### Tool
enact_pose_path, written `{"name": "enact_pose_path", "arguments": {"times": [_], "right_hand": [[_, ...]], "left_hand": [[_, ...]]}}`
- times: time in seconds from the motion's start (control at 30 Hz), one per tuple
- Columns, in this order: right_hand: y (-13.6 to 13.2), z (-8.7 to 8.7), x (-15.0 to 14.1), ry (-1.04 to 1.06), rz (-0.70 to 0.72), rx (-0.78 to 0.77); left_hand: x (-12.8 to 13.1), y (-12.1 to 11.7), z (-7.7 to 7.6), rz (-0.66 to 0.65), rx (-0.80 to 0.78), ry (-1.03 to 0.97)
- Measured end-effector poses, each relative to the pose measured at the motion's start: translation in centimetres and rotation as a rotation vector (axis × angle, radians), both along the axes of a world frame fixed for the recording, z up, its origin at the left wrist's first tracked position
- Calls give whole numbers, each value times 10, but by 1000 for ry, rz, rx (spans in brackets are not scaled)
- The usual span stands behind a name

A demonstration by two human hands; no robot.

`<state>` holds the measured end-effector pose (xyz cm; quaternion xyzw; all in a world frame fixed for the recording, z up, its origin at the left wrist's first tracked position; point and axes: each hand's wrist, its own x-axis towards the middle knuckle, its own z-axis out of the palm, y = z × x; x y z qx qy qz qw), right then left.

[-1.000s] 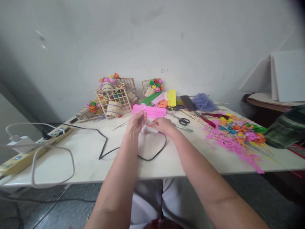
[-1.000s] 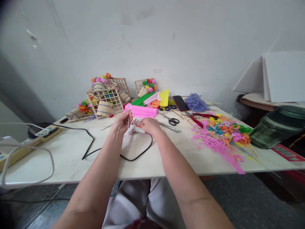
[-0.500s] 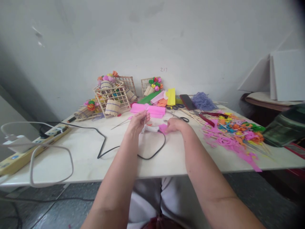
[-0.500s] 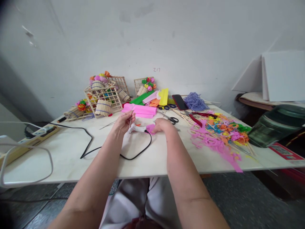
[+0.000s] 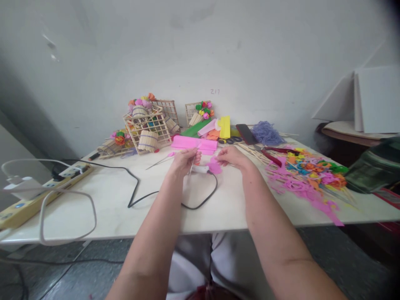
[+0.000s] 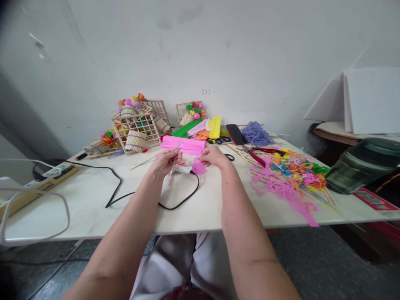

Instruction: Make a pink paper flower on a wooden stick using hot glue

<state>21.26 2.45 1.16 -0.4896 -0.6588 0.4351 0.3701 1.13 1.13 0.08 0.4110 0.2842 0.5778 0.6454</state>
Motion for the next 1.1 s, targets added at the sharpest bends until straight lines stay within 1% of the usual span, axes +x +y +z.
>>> {"name": "enact_pose_path", "arguments": {"times": [0.1,0.27,0.47,0.57,0.7,1.1], "right_hand": [[0,0,-2,171,-32,57],[3,2,-1,370,-68,154],[4,4,-3,505,-13,179],[3,5,-6,520,17,179],[3,4,-8,491,34,155],[2,3,-11,406,44,145]], "left_hand": [[1,-1,0,-26,-1,43],[2,-2,-1,-65,-23,99],[3,-2,-2,-99,-45,142],[4,-3,-2,-122,-62,163],[5,-4,-2,-132,-69,183],[6,-3,-4,-186,-78,233]]}}
